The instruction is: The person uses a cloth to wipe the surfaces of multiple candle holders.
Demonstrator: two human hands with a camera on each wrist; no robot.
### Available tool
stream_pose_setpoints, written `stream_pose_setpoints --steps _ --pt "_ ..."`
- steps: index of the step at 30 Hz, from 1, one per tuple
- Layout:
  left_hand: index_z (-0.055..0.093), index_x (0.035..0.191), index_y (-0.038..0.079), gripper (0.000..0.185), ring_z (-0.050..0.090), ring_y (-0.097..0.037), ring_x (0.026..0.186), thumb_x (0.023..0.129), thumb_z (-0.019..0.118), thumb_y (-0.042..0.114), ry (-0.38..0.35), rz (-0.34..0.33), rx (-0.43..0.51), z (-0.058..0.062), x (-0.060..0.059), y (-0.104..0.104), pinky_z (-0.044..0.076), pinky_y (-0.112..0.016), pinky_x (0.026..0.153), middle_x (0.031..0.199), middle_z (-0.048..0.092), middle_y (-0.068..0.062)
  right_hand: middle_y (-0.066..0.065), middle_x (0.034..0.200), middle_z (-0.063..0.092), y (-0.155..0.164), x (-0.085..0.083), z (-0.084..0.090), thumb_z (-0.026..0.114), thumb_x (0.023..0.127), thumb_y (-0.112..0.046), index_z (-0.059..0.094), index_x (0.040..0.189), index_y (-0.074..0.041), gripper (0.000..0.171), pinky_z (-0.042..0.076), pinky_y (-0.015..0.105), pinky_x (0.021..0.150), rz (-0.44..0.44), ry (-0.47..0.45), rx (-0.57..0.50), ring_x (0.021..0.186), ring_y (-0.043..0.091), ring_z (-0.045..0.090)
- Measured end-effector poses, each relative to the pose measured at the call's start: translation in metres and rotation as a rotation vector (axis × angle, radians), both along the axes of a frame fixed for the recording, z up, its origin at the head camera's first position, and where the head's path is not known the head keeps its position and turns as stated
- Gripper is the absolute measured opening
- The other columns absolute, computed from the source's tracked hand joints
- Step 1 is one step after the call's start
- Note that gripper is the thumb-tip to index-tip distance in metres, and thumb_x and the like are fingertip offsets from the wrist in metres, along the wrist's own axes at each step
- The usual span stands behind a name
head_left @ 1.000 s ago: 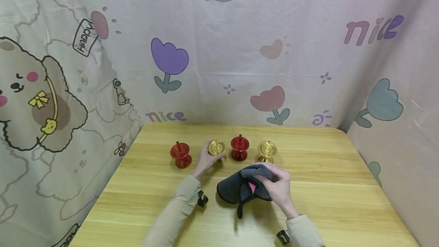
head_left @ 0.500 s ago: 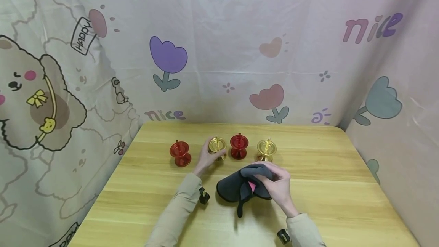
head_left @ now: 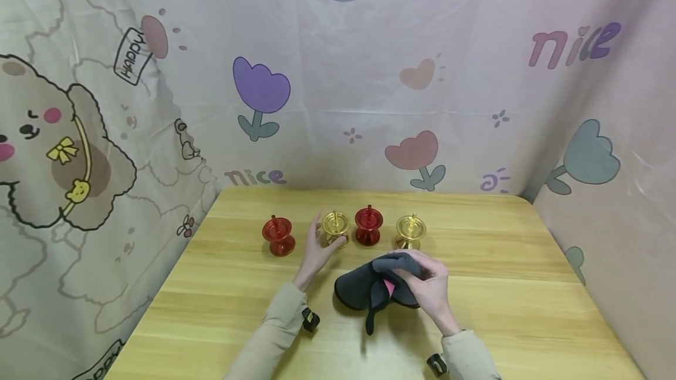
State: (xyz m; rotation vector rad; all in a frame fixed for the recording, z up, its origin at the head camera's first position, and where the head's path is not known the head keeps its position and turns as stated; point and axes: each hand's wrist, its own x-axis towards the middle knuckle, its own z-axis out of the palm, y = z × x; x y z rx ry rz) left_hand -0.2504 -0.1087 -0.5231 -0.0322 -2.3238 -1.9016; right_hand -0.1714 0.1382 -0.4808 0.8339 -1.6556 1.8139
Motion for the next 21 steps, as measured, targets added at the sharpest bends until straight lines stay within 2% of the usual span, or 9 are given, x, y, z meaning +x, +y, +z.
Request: stream_pose_setpoints --steps 3,6,8,10,12,14,15,18,21 --pt "0.039 0.154 0.016 0.082 0.049 -0.039 0.122 0.085 0.082 0.023 0.042 0.098 -0.046 -0.002 0.01 -0.004 0.044 -0.052 0.105 0.137 0.049 -0.022 0.006 0.103 0.078 0.0 0.0 -0.001 0.069 0.074 0.026 0.073 0.104 0.009 0.035 0.056 0.017 0.088 -0.002 0.009 -0.002 0.099 0.014 0.073" --pt "0.052 0.14 0.018 0.063 0.05 -0.03 0.104 0.085 0.082 0.026 0.073 0.241 -0.046 -0.002 0.019 -0.01 0.044 -0.038 0.088 0.124 0.056 -0.015 0.007 0.102 0.078 0.0 0.0 -0.001 0.069 0.074 0.026 0.073 0.104 0.007 0.036 0.056 0.018 0.088 -0.005 0.013 -0.006 0.099 0.014 0.073" --pt "0.057 0.129 0.015 0.052 0.049 -0.025 0.095 0.085 0.082 0.025 0.117 0.355 0.002 0.0 0.024 -0.016 0.041 -0.031 0.081 0.113 0.057 -0.013 0.006 0.103 0.078 0.0 0.0 -0.002 0.069 0.074 0.026 0.074 0.104 0.007 0.036 0.056 0.018 0.088 -0.007 0.012 -0.009 0.098 0.014 0.073" --pt "0.057 0.121 0.007 0.047 0.048 -0.025 0.09 0.084 0.083 0.02 0.188 0.463 0.082 -0.001 0.025 -0.023 0.039 -0.029 0.074 0.104 0.054 -0.015 0.006 0.103 0.078 0.0 0.0 -0.002 0.07 0.074 0.025 0.074 0.104 0.007 0.035 0.056 0.018 0.088 -0.012 0.009 -0.01 0.098 0.014 0.073" --pt "0.054 0.117 -0.001 0.048 0.049 -0.027 0.09 0.082 0.084 0.013 0.26 0.557 0.14 -0.002 0.024 -0.03 0.042 -0.031 0.074 0.101 0.05 -0.017 0.005 0.103 0.078 0.0 0.0 -0.002 0.069 0.075 0.025 0.074 0.104 0.007 0.035 0.056 0.018 0.088 -0.018 0.001 -0.012 0.099 0.014 0.073" --pt "0.049 0.116 -0.009 0.054 0.046 -0.03 0.096 0.078 0.085 0.007 0.329 0.638 0.169 -0.004 0.02 -0.037 0.041 -0.036 0.08 0.104 0.048 -0.023 0.002 0.104 0.078 0.0 0.0 -0.002 0.069 0.075 0.025 0.073 0.104 0.009 0.034 0.056 0.017 0.089 -0.024 -0.011 -0.013 0.1 0.012 0.073" --pt "0.047 0.118 -0.01 0.058 0.044 -0.032 0.101 0.077 0.086 0.006 0.335 0.673 0.168 -0.004 0.019 -0.041 0.039 -0.037 0.084 0.108 0.046 -0.024 0.002 0.104 0.078 0.0 0.0 -0.001 0.069 0.076 0.025 0.073 0.105 0.009 0.033 0.055 0.017 0.089 -0.026 -0.016 -0.016 0.101 0.012 0.073" --pt "0.041 0.13 -0.004 0.076 0.034 -0.033 0.117 0.073 0.089 0.009 0.275 0.713 0.131 -0.005 0.017 -0.053 0.034 -0.046 0.096 0.127 0.04 -0.024 0.002 0.106 0.077 -0.001 0.0 -0.001 0.068 0.077 0.025 0.073 0.105 0.009 0.032 0.054 0.017 0.091 -0.027 -0.029 -0.023 0.103 0.012 0.071" --pt "0.032 0.145 0.003 0.093 0.03 -0.036 0.131 0.073 0.09 0.013 0.165 0.648 0.105 -0.006 0.015 -0.064 0.032 -0.05 0.109 0.144 0.032 -0.022 0.003 0.108 0.073 -0.002 0.0 -0.002 0.067 0.079 0.023 0.073 0.106 0.009 0.031 0.053 0.016 0.093 -0.038 -0.063 -0.014 0.107 0.01 0.069"
